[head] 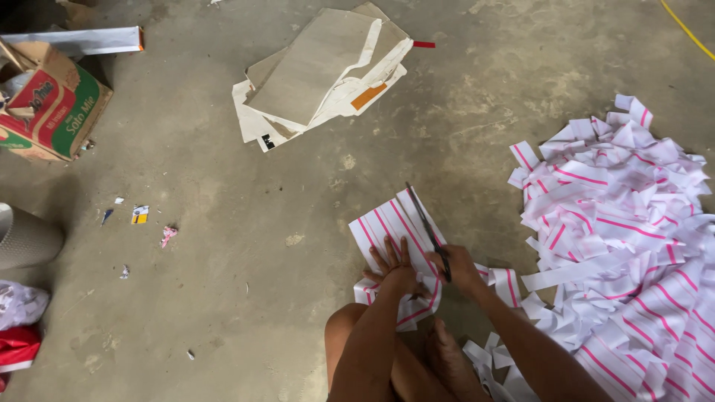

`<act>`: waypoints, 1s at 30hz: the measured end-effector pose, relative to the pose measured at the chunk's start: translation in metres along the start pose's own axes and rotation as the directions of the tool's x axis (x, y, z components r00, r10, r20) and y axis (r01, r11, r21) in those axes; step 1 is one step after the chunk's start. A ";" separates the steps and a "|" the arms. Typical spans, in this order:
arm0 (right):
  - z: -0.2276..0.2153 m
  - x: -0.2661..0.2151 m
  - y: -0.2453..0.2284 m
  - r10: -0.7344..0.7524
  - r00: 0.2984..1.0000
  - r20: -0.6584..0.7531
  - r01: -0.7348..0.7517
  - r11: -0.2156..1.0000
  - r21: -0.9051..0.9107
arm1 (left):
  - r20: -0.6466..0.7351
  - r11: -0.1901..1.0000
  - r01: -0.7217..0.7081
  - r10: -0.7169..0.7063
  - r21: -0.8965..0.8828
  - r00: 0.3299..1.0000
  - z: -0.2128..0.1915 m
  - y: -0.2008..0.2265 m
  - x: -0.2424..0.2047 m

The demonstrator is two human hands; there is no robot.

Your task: Cutting a large piece of striped fabric into long thin strips using scissors

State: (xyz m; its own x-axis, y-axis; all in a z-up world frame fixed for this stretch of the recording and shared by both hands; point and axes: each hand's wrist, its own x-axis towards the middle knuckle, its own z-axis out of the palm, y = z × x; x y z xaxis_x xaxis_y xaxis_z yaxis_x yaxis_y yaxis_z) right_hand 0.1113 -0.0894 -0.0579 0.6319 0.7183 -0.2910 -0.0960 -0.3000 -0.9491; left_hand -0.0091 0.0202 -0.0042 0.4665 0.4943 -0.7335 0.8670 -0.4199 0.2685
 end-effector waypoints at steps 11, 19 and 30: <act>-0.044 -0.116 0.142 -0.234 0.859 -0.456 0.017 0.902 -0.432 | 0.012 0.994 0.050 -0.051 0.094 0.999 0.003 0.002 0.000; -0.033 -0.113 0.130 -0.201 0.795 -0.572 -0.111 0.879 -0.464 | -0.257 0.955 -0.012 0.092 0.297 0.962 0.015 0.029 0.040; -0.028 -0.111 0.126 -0.231 0.777 -0.585 -0.068 0.894 -0.443 | -0.325 0.596 -0.573 0.797 0.563 0.509 0.123 0.047 0.161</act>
State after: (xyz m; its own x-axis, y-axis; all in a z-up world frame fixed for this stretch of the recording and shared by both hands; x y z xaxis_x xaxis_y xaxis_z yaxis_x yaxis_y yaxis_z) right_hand 0.0508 -0.2250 -0.1419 0.9634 0.2605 0.0636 0.2121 -0.5955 -0.7749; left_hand 0.0854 -0.0141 -0.1862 0.9853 0.1649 0.0438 0.1507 -0.9617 0.2289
